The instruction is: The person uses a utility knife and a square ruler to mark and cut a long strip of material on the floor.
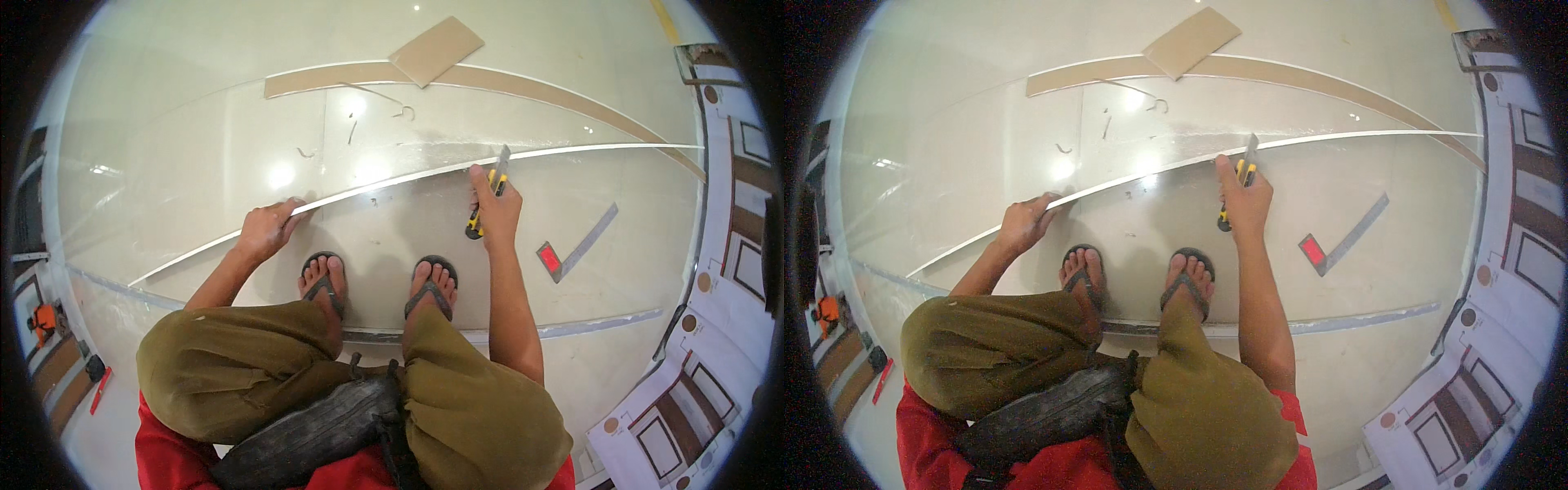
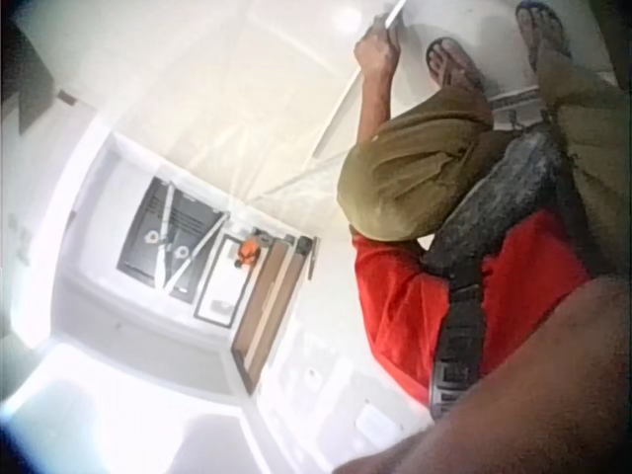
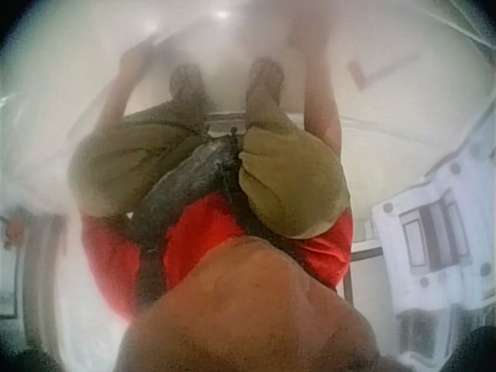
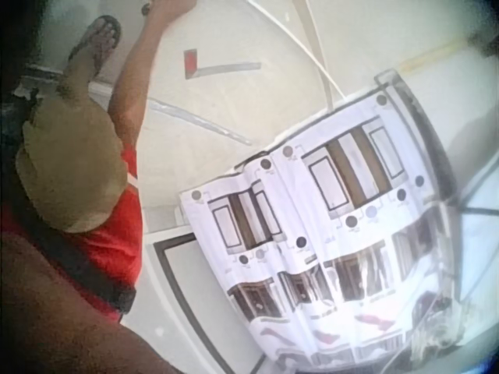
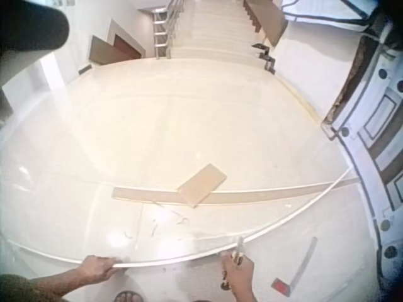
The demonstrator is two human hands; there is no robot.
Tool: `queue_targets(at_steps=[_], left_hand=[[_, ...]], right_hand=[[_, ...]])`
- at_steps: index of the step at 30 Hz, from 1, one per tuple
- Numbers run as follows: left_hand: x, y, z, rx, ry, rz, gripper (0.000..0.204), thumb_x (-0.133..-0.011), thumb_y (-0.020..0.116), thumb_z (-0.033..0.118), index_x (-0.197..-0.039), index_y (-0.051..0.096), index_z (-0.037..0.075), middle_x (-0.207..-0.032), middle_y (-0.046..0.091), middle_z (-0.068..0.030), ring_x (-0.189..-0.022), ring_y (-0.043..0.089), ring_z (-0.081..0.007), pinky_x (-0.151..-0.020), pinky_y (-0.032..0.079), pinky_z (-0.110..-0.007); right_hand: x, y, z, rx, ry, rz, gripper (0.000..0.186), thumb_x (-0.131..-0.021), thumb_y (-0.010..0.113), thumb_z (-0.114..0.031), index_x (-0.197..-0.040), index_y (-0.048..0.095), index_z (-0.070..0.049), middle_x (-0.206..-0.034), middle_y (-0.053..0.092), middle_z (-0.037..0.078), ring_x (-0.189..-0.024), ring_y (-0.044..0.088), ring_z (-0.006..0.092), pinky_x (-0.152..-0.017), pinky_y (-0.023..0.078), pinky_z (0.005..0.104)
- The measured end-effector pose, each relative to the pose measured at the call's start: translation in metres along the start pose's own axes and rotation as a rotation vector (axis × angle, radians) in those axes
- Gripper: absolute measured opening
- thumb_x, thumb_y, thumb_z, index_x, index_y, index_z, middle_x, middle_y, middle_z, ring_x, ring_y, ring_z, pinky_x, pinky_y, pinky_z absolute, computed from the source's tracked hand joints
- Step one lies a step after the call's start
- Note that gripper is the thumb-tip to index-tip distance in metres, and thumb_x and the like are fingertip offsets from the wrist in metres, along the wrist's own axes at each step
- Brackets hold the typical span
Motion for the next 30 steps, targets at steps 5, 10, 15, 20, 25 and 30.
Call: queue_targets(at_steps=[5, 10, 15, 20, 25, 30], left_hand=[[0.001, -0.001, -0.003, -0.004, -0.005, -0.002, 0.022, -0.106, 0.063, 0.03, -0.123, 0.066, 0.016, -0.1, 0.078, -0.01, -0.082, 0.074, -0.0371, -0.069, 0.06, -0.05], [-0.003, -0.002, 0.003, 0.004, -0.001, -0.023, 0.021, -0.106, 0.063, 0.029, -0.121, 0.065, 0.015, -0.099, 0.077, -0.0106, -0.081, 0.074, -0.0375, -0.068, 0.059, -0.049], [0.0, -0.001, -0.001, -0.024, -0.007, -0.032, 0.022, -0.106, 0.063, 0.03, -0.121, 0.064, 0.014, -0.098, 0.077, -0.0118, -0.08, 0.074, -0.0383, -0.067, 0.059, -0.05], [-0.002, 0.0, 0.0, -0.024, 0.009, -0.01, 0.023, -0.106, 0.063, 0.031, -0.121, 0.064, 0.013, -0.099, 0.078, -0.0123, -0.08, 0.074, -0.0386, -0.067, 0.06, -0.05], [-0.002, -0.001, -0.001, -0.018, 0.012, 0.007, 0.023, -0.106, 0.064, 0.031, -0.122, 0.064, 0.014, -0.098, 0.077, -0.0124, -0.08, 0.074, -0.0385, -0.067, 0.06, -0.05], [-0.005, 0.001, -0.002, -0.027, 0.002, -0.022, 0.023, -0.105, 0.064, 0.029, -0.123, 0.065, 0.015, -0.1, 0.078, -0.0121, -0.081, 0.074, -0.0382, -0.068, 0.06, -0.05]], right_hand=[[-0.014, 0.005, -0.02, 0.332, -0.041, -0.165, 0.047, -0.091, 0.085, -0.046, -0.079, 0.074, -0.001, -0.065, 0.063, 0.002, -0.056, 0.057, 0.0098, -0.051, 0.044, 0.0301], [-0.021, 0.0, -0.023, 0.326, -0.003, -0.246, 0.046, -0.091, 0.085, -0.044, -0.082, 0.075, 0.0, -0.072, 0.069, 0.005, -0.058, 0.058, 0.0102, -0.054, 0.047, 0.029], [-0.024, 0.003, -0.027, 0.305, 0.008, -0.364, 0.044, -0.092, 0.085, -0.042, -0.089, 0.075, 0.001, -0.079, 0.075, 0.008, -0.06, 0.059, 0.0096, -0.057, 0.049, 0.0272], [-0.025, 0.001, -0.025, 0.22, 0.024, -0.381, 0.04, -0.095, 0.083, -0.038, -0.092, 0.074, 0.001, -0.075, 0.071, 0.005, -0.059, 0.057, 0.0099, -0.056, 0.048, 0.0275], [-0.018, 0.006, -0.023, 0.136, 0.008, -0.341, 0.034, -0.097, 0.081, -0.033, -0.094, 0.073, 0.0, -0.076, 0.07, 0.005, -0.061, 0.057, 0.0097, -0.057, 0.047, 0.0274], [-0.024, -0.007, -0.014, -0.006, 0.037, -0.235, 0.029, -0.098, 0.079, -0.029, -0.094, 0.072, -0.002, -0.077, 0.068, 0.004, -0.064, 0.058, 0.0098, -0.058, 0.047, 0.0275]])
Point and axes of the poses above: each hand's wrist, its own x-axis away from the middle knuckle, its own y-axis out of the palm, z = x × y, the point moved 4 cm from there along -x, towards the middle knuckle
